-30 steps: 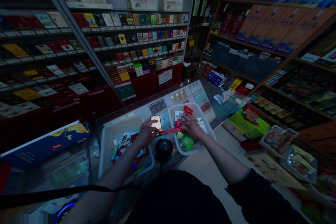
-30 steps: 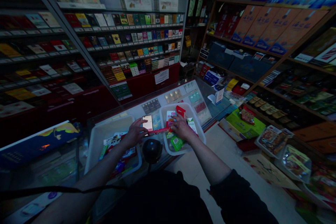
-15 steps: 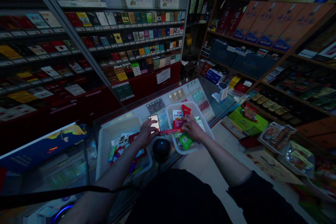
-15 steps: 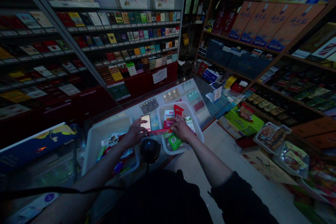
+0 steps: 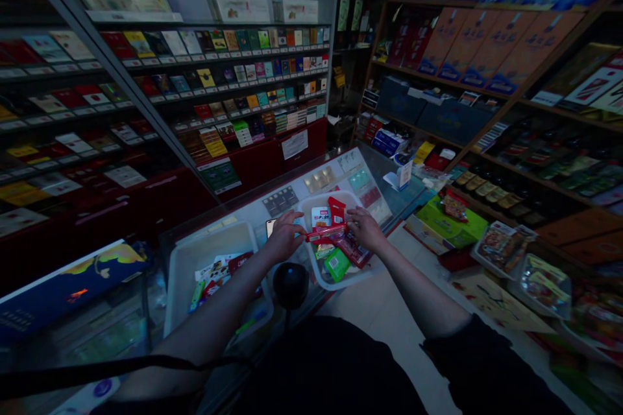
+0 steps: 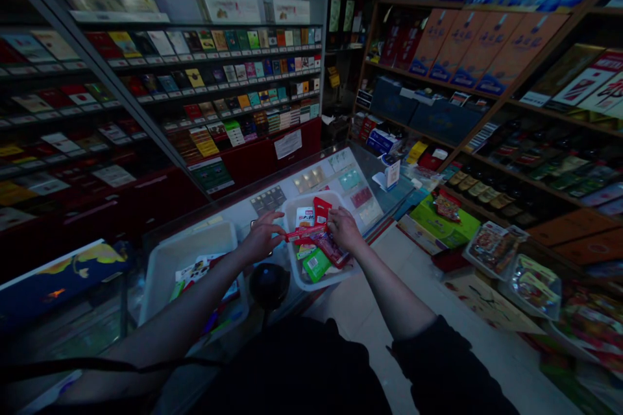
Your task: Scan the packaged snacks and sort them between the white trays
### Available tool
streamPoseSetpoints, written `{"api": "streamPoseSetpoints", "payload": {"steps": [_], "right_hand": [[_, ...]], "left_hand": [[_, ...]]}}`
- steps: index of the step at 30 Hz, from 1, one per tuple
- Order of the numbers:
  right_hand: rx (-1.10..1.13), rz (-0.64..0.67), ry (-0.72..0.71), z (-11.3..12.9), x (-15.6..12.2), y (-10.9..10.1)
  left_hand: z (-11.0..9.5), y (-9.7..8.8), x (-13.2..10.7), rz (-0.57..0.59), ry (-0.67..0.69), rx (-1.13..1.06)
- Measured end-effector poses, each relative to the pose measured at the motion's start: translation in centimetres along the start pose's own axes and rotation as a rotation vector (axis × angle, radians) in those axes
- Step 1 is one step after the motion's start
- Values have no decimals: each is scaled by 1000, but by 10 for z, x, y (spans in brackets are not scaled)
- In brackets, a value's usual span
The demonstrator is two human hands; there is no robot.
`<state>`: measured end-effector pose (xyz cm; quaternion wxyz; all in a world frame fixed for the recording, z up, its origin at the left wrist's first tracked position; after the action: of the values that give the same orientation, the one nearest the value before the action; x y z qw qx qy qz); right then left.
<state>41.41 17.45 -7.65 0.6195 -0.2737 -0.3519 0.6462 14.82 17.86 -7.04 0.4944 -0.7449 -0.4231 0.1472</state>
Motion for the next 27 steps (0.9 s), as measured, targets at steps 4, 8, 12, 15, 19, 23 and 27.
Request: {"api": "streamPoseSetpoints", "payload": {"steps": [4,8,12,15,19,23,27], "right_hand": [[-56,-64,102,-19,12,-14],[-81,-131,124,-33,25,-23],[-119,-191,184,-49,33,-26],[-130,-217,196,-55,36,-26],[-129,-203,168,-50,37,-25],[-100,-177,136,-33,38,-21],[-83,-148,62,-3,41,-12]], "left_hand": [[-13,10,26,25,-4,10],[-23,20,47,10,-10,-12],[-25,29,58,3,-56,-45],[-20,30,58,7,-103,-34],[-12,22,43,-22,-107,5],[-6,10,18,-75,-101,-5],[-5,-1,-14,-127,-117,-45]]}}
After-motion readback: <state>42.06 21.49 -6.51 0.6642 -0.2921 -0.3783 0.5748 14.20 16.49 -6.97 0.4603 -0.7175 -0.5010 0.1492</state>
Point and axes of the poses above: each hand's wrist, its own x-axis towards the middle knuckle, its own y-axis out of the palm, z = x × y, the point moved 6 cm from there along x, towards the middle knuckle, and after that the axes turned 8 degrees about y, right-handed, at the moved point
